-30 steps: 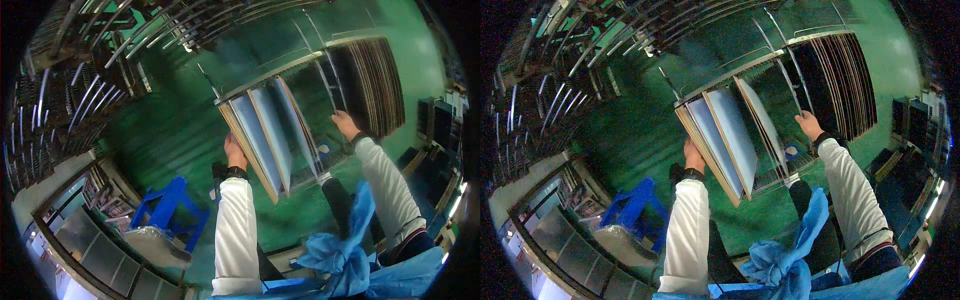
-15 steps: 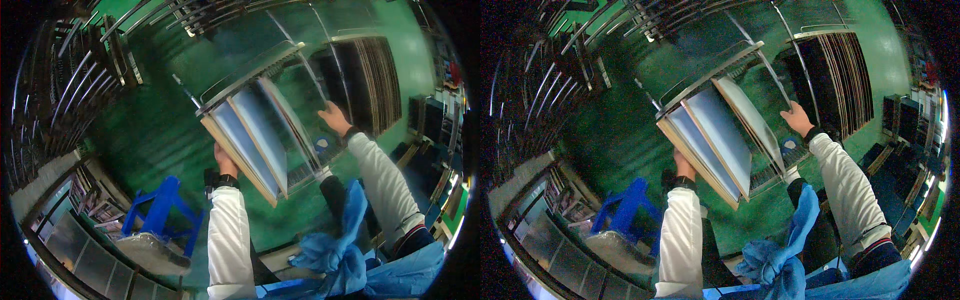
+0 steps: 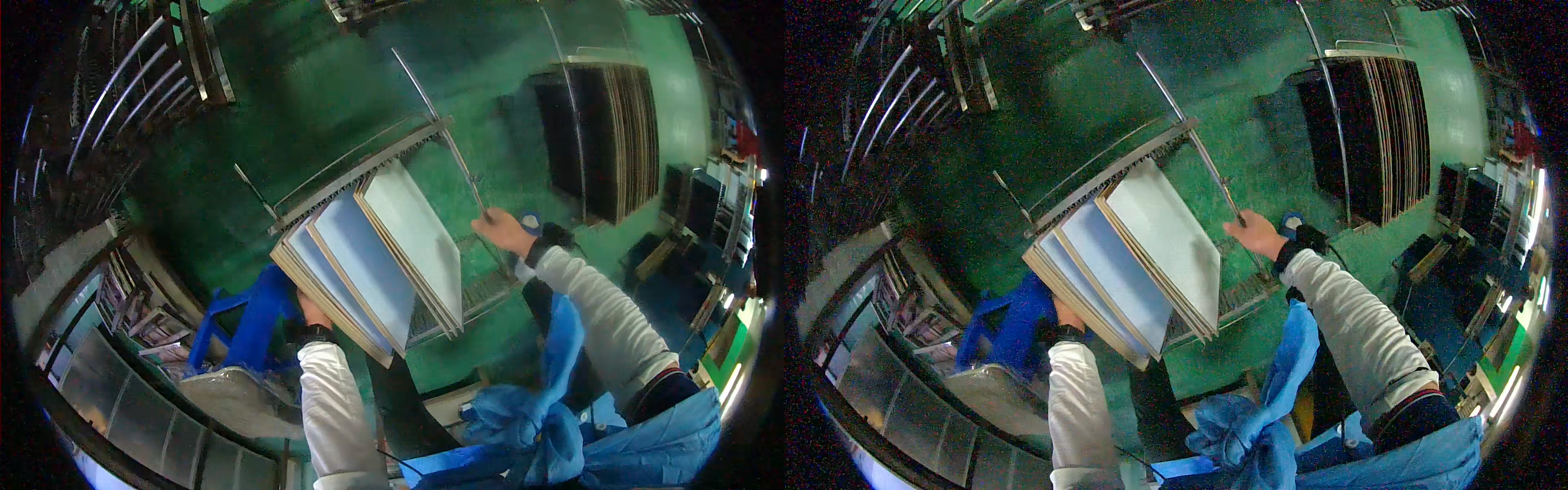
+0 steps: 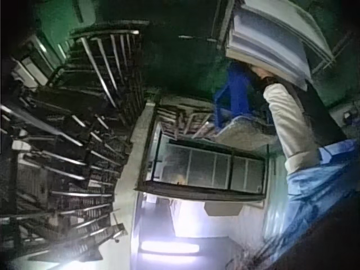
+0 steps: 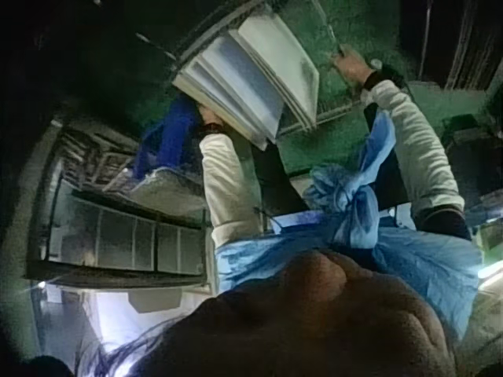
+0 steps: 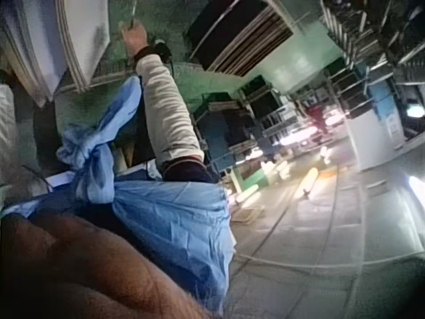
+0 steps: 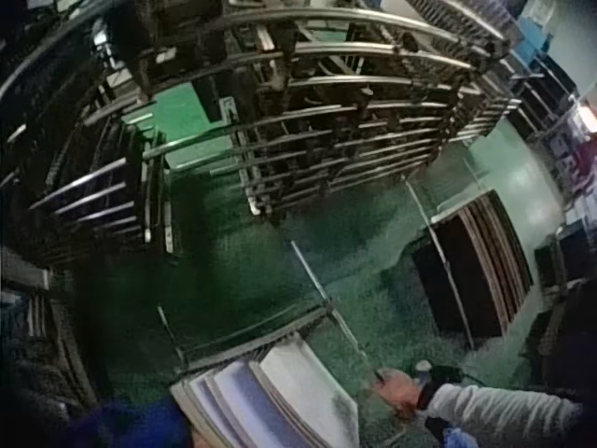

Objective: Organizing and racking panels in a fabrication facility.

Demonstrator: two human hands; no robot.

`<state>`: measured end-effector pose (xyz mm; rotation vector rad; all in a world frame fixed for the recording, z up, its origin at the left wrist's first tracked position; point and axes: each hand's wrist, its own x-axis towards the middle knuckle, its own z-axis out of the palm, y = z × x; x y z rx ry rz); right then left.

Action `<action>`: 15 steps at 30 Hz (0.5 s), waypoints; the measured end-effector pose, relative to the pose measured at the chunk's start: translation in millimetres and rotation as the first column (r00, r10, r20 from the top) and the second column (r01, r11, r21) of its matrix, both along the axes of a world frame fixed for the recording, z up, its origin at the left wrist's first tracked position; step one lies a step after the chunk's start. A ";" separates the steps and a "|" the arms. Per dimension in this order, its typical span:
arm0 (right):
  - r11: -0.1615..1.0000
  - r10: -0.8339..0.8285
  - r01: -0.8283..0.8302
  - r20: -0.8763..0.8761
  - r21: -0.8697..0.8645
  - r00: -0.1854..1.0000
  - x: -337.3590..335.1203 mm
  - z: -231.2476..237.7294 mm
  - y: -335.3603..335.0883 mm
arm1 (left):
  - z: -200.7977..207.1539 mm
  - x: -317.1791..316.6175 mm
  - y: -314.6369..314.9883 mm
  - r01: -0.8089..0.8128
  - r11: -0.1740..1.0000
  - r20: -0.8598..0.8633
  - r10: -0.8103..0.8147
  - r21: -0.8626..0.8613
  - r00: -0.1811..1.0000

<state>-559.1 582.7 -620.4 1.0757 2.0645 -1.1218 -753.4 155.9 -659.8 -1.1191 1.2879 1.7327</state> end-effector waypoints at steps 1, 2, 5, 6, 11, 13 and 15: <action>1.000 -0.010 0.010 -0.023 -0.001 1.000 1.0 -2.8 10.5 | 3.1 -2.0 8.7 0.032 0.999 -0.008 -0.032 0.013 0.999; 1.000 -0.022 0.022 -0.044 0.001 0.999 2.8 -5.4 21.8 | 5.2 -3.7 19.2 0.066 0.997 -0.015 -0.065 0.028 0.998; 0.977 0.006 0.007 -0.061 0.214 0.998 -61.0 12.4 26.0 | -13.1 -11.4 -26.5 0.045 0.998 -0.168 -0.039 0.035 0.985; 0.990 -0.139 0.141 -0.063 0.026 0.988 -81.9 16.0 20.9 | -20.6 -13.0 -46.9 0.074 0.997 -0.257 -0.080 -0.035 0.963; 0.776 -0.501 0.532 0.181 -0.340 0.846 -78.4 22.2 58.9 | 10.8 -23.8 10.3 0.575 0.740 -0.321 -0.671 -0.349 0.668; 0.741 -0.508 0.560 0.236 -0.371 0.828 -92.2 20.7 50.6 | -6.5 -22.0 -14.5 0.429 0.814 -0.361 -0.565 -0.392 0.742; 0.747 -0.485 0.548 0.256 -0.377 0.836 -97.2 17.7 45.7 | -11.3 -20.3 -25.3 0.489 0.680 -0.288 -0.700 -0.546 0.654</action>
